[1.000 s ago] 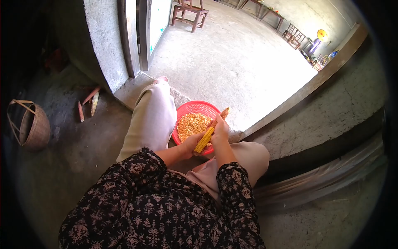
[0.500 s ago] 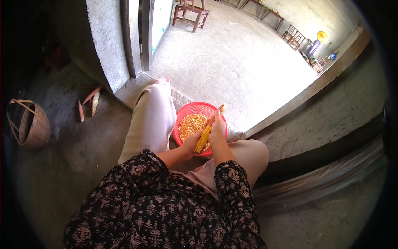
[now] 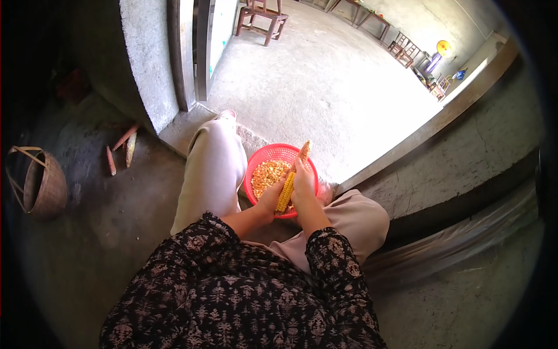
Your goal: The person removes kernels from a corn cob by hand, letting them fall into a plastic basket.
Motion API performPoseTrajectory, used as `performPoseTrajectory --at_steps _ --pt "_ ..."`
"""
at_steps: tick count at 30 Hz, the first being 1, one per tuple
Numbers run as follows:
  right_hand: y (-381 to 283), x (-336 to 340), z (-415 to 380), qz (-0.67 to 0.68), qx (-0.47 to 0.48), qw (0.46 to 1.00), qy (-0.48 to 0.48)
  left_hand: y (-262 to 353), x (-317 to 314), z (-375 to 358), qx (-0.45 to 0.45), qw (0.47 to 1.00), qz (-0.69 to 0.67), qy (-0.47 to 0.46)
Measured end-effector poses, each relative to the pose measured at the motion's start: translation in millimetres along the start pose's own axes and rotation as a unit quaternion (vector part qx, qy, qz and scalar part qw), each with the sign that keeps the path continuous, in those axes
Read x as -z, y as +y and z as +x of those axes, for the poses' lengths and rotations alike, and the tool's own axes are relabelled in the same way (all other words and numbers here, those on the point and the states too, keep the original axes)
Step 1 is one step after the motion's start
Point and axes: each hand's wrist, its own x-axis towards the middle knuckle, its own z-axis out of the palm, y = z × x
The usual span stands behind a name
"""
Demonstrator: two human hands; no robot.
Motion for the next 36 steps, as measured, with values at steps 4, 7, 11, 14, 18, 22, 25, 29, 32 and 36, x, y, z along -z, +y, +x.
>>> performPoseTrajectory --at_steps 4,7,11,14,18,22,25,29,32,36 --pt "-2.2 1.7 -2.3 0.017 -0.037 0.999 0.012 -3.0 1.4 2.7 0.006 1.0 -0.001 -0.006" --pt "-2.0 4.0 2.8 0.016 -0.069 0.997 0.007 -1.3 1.0 1.8 0.01 1.0 0.003 0.001" --pt "-10.1 7.6 12.1 -0.034 -0.085 0.995 -0.03 5.3 1.1 1.2 0.005 1.0 0.016 -0.004" --pt "-24.0 15.1 22.3 -0.068 -0.096 0.991 -0.056 4.3 -1.3 1.7 0.002 1.0 0.021 -0.014" --pt "-42.9 11.8 33.2 -0.078 -0.091 0.991 -0.057 10.2 -9.0 1.3 -0.023 0.999 0.023 -0.031" --pt "-35.8 12.5 49.2 -0.008 -0.106 0.994 -0.015 8.4 -2.4 3.5 -0.015 0.996 0.079 -0.031" --pt "-19.1 12.1 46.4 0.05 -0.105 0.991 -0.071 5.0 -1.3 3.0 -0.024 0.998 0.059 -0.019" --pt "-0.8 31.3 49.9 -0.025 -0.058 0.995 -0.073 4.4 8.4 5.6 -0.021 0.997 0.069 -0.04" --pt "-20.3 40.1 26.4 -0.031 -0.094 0.988 -0.119 7.4 11.7 6.2 -0.037 0.994 0.092 -0.05" --pt "-25.6 54.3 13.2 -0.089 -0.141 0.975 -0.146 13.2 4.0 -0.8 -0.015 0.996 0.087 -0.031"
